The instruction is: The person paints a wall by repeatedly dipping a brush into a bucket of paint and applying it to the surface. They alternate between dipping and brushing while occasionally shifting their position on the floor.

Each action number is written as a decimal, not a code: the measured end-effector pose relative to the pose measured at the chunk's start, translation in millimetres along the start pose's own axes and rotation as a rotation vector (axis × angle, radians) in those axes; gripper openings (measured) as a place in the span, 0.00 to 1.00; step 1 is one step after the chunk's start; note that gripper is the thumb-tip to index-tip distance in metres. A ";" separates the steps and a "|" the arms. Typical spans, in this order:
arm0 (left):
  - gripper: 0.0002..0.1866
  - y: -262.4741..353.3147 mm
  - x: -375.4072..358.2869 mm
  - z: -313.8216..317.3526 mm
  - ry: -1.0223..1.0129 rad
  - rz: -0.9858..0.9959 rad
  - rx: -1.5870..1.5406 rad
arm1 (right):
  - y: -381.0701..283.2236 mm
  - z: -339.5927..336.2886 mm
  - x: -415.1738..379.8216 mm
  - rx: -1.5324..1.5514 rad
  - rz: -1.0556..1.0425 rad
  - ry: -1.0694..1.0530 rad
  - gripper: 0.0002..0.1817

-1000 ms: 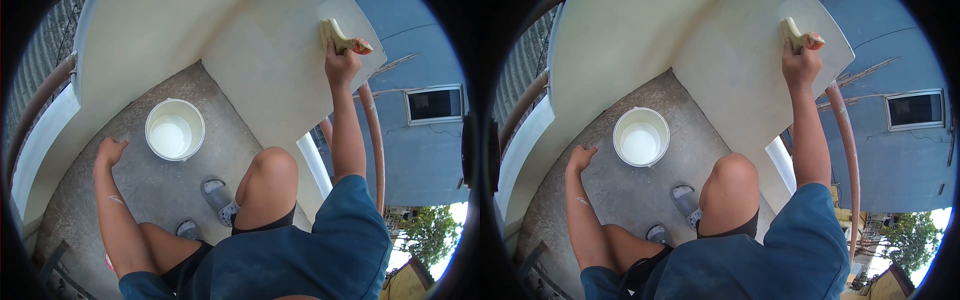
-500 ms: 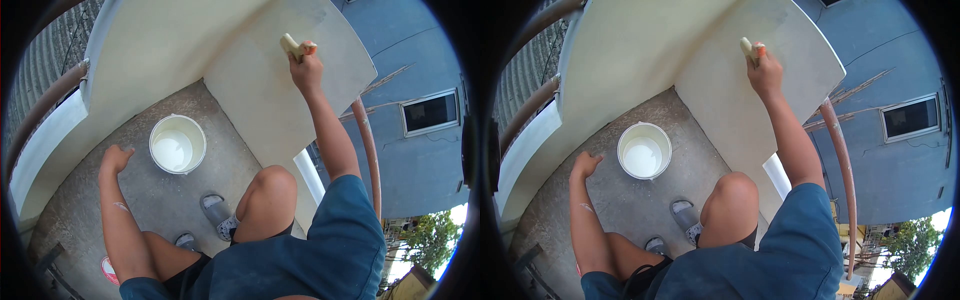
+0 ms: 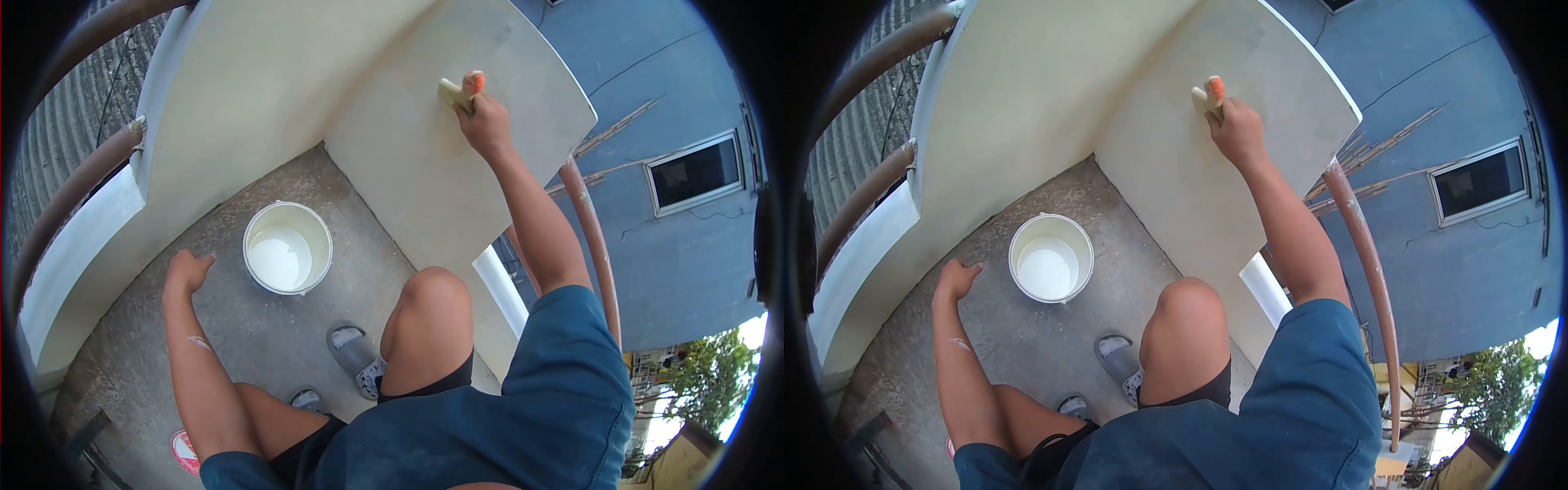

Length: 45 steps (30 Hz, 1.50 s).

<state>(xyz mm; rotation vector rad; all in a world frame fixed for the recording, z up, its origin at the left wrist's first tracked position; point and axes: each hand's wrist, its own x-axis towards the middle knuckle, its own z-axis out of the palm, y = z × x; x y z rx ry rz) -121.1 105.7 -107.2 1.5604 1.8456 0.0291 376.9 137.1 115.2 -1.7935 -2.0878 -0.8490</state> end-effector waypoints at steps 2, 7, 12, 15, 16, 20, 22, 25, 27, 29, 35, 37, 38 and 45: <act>0.29 6.5 0.9 3.5 -0.011 0.018 0.007 | 1.2 -7.5 -9.6 -0.002 -0.046 -0.030 0.11; 0.28 20.6 -3.5 -0.9 -0.021 0.065 -0.022 | 29.5 -86.7 41.1 -0.154 0.041 0.345 0.11; 0.27 15.1 -1.7 -3.2 -0.010 0.077 -0.028 | 14.8 -54.9 12.4 -0.489 -0.345 0.191 0.17; 0.27 11.5 -5.4 0.4 0.012 0.083 -0.022 | -9.3 -18.3 -16.8 -0.329 -0.441 0.005 0.14; 0.27 10.4 -5.5 0.1 0.009 0.090 -0.015 | -10.7 -24.2 -13.5 -0.330 -0.438 0.010 0.14; 0.27 5.4 -6.7 -2.3 0.002 0.075 -0.014 | -2.9 -74.9 41.3 -0.329 -0.349 0.372 0.17; 0.26 5.8 -10.9 -5.9 0.002 0.064 -0.011 | 13.6 -73.3 51.7 -0.409 -0.304 0.334 0.17; 0.26 8.8 -17.7 -9.0 0.024 0.058 -0.028 | 9.4 -26.2 20.4 -0.444 -0.474 0.050 0.16; 0.26 5.6 -14.1 -6.3 0.020 0.048 -0.009 | -7.8 -19.9 22.6 -0.381 -0.430 0.004 0.16; 0.26 2.4 -13.4 -5.5 0.012 0.036 0.021 | -15.0 -41.7 45.0 -0.340 -0.402 0.180 0.16; 0.26 5.7 -18.3 -7.5 0.032 0.037 0.003 | 13.3 -36.1 56.0 -0.466 -0.480 0.149 0.13; 0.26 5.6 -17.6 -7.7 0.032 0.030 0.006 | 0.4 -34.2 59.9 -0.405 -0.469 0.150 0.14; 0.26 4.9 -17.3 -8.2 0.034 0.027 0.006 | -0.4 -37.9 66.2 -0.342 -0.429 0.198 0.14; 0.25 8.0 -18.3 -6.9 0.036 0.044 0.016 | 14.6 -43.0 77.8 -0.498 -0.494 0.163 0.13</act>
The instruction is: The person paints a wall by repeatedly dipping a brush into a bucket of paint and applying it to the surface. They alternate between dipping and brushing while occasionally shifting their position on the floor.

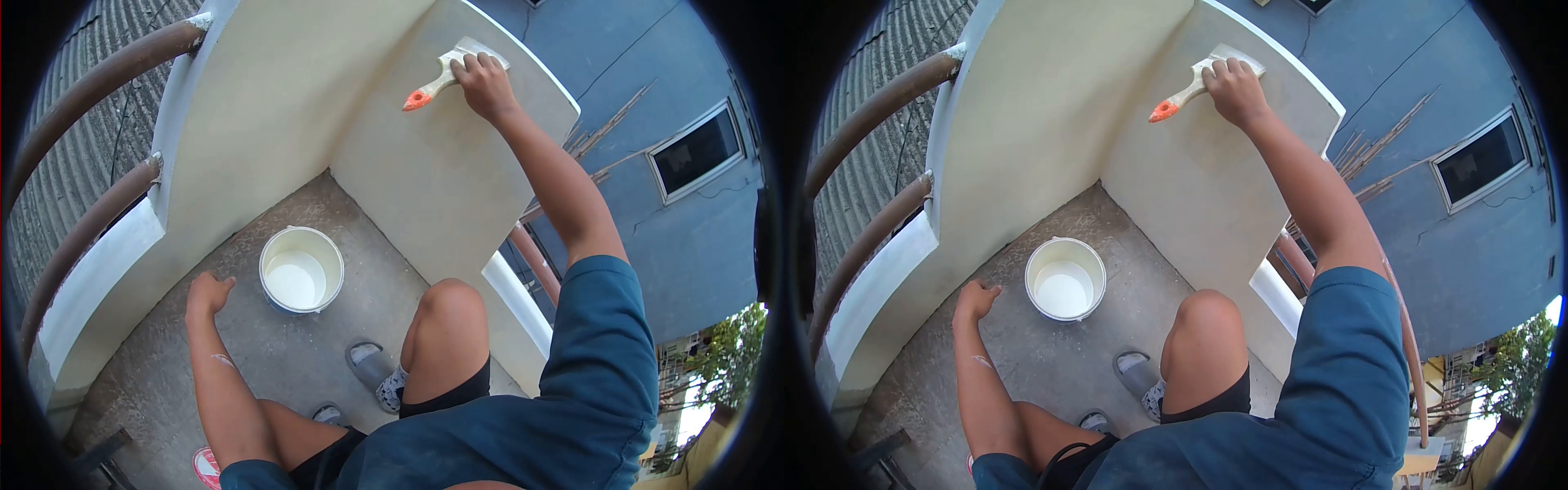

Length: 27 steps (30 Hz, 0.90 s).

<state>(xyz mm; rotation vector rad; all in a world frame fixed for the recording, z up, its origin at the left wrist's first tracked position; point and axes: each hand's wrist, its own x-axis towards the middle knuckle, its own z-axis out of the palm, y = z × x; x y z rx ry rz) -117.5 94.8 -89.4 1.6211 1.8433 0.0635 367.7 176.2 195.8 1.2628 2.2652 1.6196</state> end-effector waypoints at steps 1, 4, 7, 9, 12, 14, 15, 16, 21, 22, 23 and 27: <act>0.25 1.0 -0.3 -0.8 -0.002 0.003 -0.006 | -1.0 -1.8 2.6 -0.007 0.002 0.003 0.13; 0.26 -2.7 4.5 1.0 -0.038 -0.014 0.024 | 9.0 -12.9 19.8 0.059 0.083 0.138 0.15; 0.27 -3.2 5.2 3.1 -0.010 -0.007 0.018 | 24.4 -8.2 26.4 -0.001 0.174 0.079 0.16; 0.26 -5.1 6.2 4.3 -0.006 -0.003 0.014 | 4.9 6.0 7.1 -0.031 0.016 -0.018 0.15; 0.26 -6.3 9.2 6.5 -0.003 0.015 0.002 | -4.2 -11.9 6.7 0.071 0.040 -0.009 0.15; 0.26 -8.2 11.0 8.2 -0.012 0.011 0.001 | 10.3 -24.3 13.1 0.065 0.142 0.176 0.15; 0.26 -9.0 10.6 8.4 0.003 0.017 -0.001 | 16.9 -33.4 14.2 0.019 0.209 0.166 0.15; 0.26 -10.3 10.6 7.6 0.021 0.025 -0.001 | 16.7 -30.6 4.9 0.025 0.201 0.127 0.15; 0.27 -11.5 17.6 7.7 -0.028 0.018 0.005 | -5.5 -24.5 -32.9 0.102 0.005 -0.066 0.16; 0.27 -11.4 17.2 8.3 -0.035 0.017 0.013 | 0.7 -34.4 -27.9 0.102 0.090 0.024 0.16; 0.27 -9.3 17.8 8.8 -0.037 0.017 0.015 | 6.7 -43.6 -22.5 0.104 0.173 0.117 0.16; 0.27 -6.0 15.5 11.6 -0.007 0.044 0.006 | 2.8 -42.8 -45.6 0.054 0.135 -0.015 0.16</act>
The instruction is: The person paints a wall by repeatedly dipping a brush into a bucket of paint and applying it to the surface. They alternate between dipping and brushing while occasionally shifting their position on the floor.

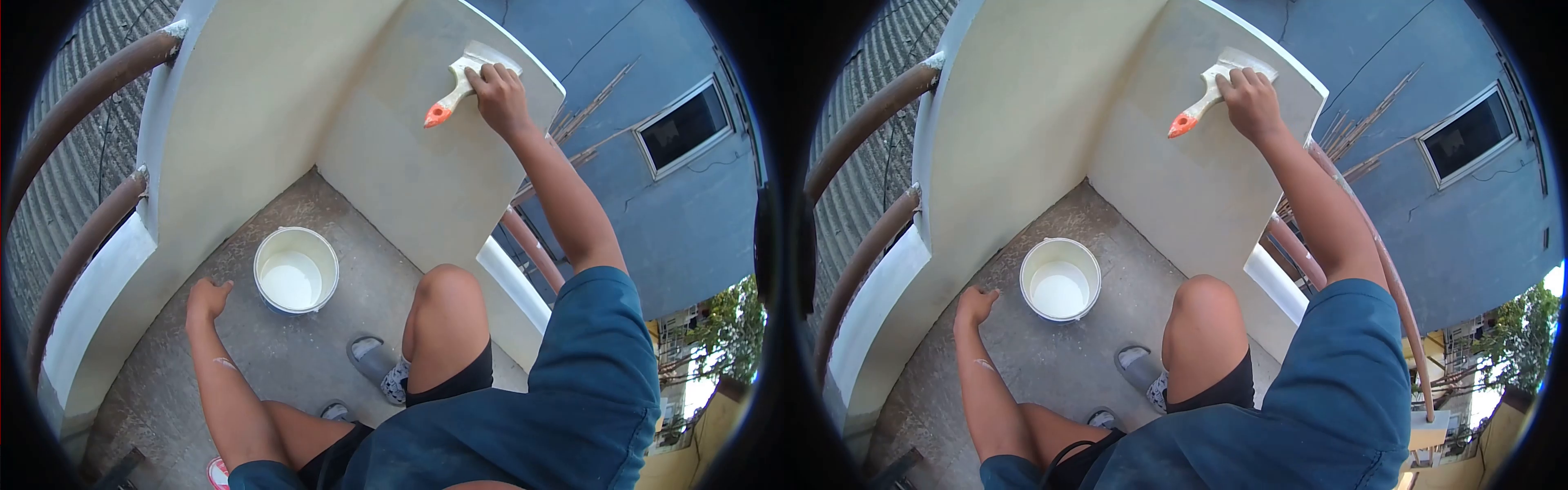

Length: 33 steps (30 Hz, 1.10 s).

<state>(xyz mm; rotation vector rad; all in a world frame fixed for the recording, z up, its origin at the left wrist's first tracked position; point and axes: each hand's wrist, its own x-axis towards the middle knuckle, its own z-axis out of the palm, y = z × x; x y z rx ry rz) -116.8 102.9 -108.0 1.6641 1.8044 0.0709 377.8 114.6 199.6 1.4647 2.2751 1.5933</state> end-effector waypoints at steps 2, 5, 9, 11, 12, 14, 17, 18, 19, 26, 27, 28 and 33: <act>0.27 -2.4 4.2 0.9 0.025 0.017 -0.020 | -3.4 -4.9 -6.2 0.063 0.006 0.011 0.16; 0.27 -6.7 4.9 2.2 -0.011 0.023 0.006 | 6.3 -27.2 3.1 0.062 0.071 0.070 0.16; 0.27 -1.4 3.8 -3.3 -0.055 -0.024 -0.009 | -14.2 -6.3 -35.7 0.065 0.113 0.024 0.15; 0.27 -2.4 5.0 0.1 -0.044 -0.026 -0.024 | -47.3 7.6 -65.7 0.184 0.098 -0.082 0.15; 0.26 -3.6 5.4 3.6 -0.018 -0.004 -0.026 | -70.3 10.1 -80.0 0.249 0.115 -0.123 0.14; 0.26 -4.1 5.6 2.3 0.024 0.014 -0.033 | -104.6 10.4 -94.8 0.435 0.228 -0.097 0.13; 0.26 0.1 1.6 0.3 0.006 0.039 -0.034 | -110.8 19.9 -102.5 0.475 0.351 -0.239 0.13; 0.26 0.8 -0.6 -1.4 -0.013 0.030 -0.029 | -96.4 21.3 -101.6 0.429 0.381 -0.190 0.13; 0.26 0.1 -2.7 -3.0 -0.033 0.016 -0.027 | -74.7 21.1 -93.3 0.385 0.406 -0.142 0.13; 0.25 -5.5 1.4 -2.7 -0.053 0.028 -0.034 | -48.5 -18.8 -69.5 0.081 0.334 0.085 0.18; 0.25 -2.6 1.0 -1.6 -0.057 0.025 -0.030 | -65.7 -2.7 -85.4 0.071 0.285 -0.003 0.18; 0.25 1.6 1.1 -1.4 -0.049 0.035 -0.047 | -84.6 15.1 -102.5 0.066 0.226 -0.075 0.17; 0.25 15.5 -5.3 -0.3 -0.016 0.056 -0.053 | -147.5 39.7 -133.5 0.396 0.285 -0.175 0.14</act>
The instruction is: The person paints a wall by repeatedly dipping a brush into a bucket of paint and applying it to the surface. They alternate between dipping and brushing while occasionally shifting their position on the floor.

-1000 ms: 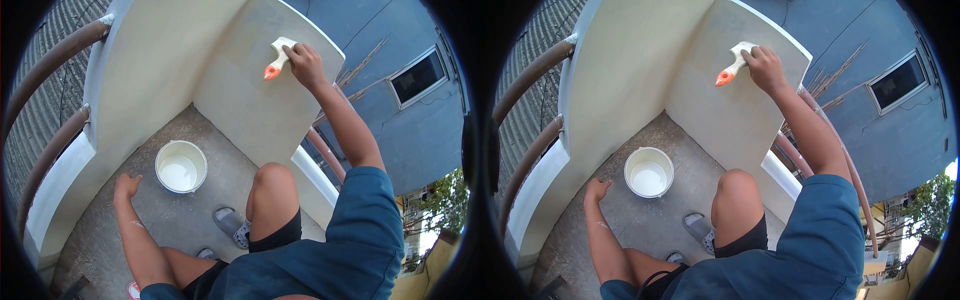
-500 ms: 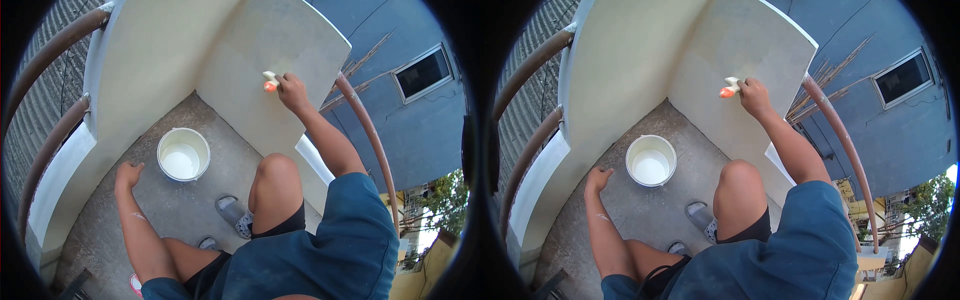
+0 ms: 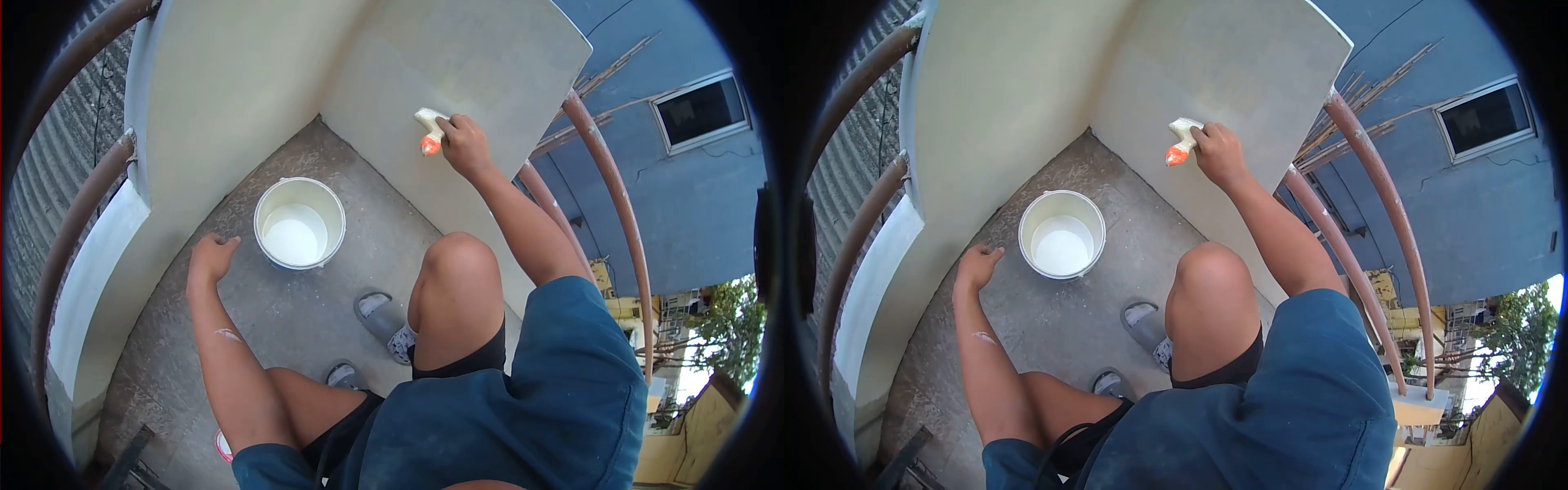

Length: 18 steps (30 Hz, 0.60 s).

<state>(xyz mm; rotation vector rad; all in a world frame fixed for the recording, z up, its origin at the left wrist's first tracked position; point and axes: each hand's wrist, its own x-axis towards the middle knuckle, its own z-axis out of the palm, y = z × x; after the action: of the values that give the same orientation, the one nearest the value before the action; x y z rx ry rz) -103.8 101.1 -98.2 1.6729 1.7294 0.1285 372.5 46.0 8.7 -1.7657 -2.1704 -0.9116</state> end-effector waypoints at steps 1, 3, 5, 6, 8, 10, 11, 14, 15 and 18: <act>0.26 -2.7 1.3 1.0 -0.004 0.006 0.007 | 1.2 -1.2 -0.9 0.061 0.050 -0.035 0.13; 0.26 -4.6 4.5 1.2 -0.017 0.018 0.010 | 28.3 -18.7 15.1 -0.031 0.149 0.046 0.13; 0.26 -7.5 6.3 -2.2 -0.064 -0.023 0.006 | 37.0 -51.1 41.3 -0.044 0.200 0.112 0.13; 0.26 -6.0 4.5 -3.4 -0.066 -0.030 0.003 | 33.7 -68.4 54.9 -0.053 0.223 0.195 0.13; 0.26 1.1 1.2 -5.7 -0.038 -0.018 -0.022 | 22.2 -69.9 63.6 -0.053 0.241 0.282 0.12; 0.26 2.4 3.9 -2.4 -0.017 -0.019 -0.025 | 0.4 -46.5 66.8 0.068 0.182 0.142 0.12; 0.26 3.5 5.0 0.5 -0.001 -0.013 -0.022 | -6.0 -19.6 64.1 0.078 0.174 0.044 0.09; 0.26 5.0 7.3 5.9 0.004 -0.017 -0.012 | -2.9 43.9 71.3 0.062 0.127 -0.106 0.05; 0.26 5.3 6.5 2.5 0.016 -0.027 -0.009 | -1.2 57.8 81.4 0.024 0.094 -0.127 0.06; 0.28 -3.6 0.9 -0.4 -0.018 -0.045 0.019 | 21.7 16.0 135.7 -0.057 0.115 0.109 0.06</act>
<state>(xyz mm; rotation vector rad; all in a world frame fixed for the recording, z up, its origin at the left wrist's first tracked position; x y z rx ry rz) -106.8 101.5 -100.3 1.6421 1.7591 0.0767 360.1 167.8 73.0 -1.8014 -1.9730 -1.0256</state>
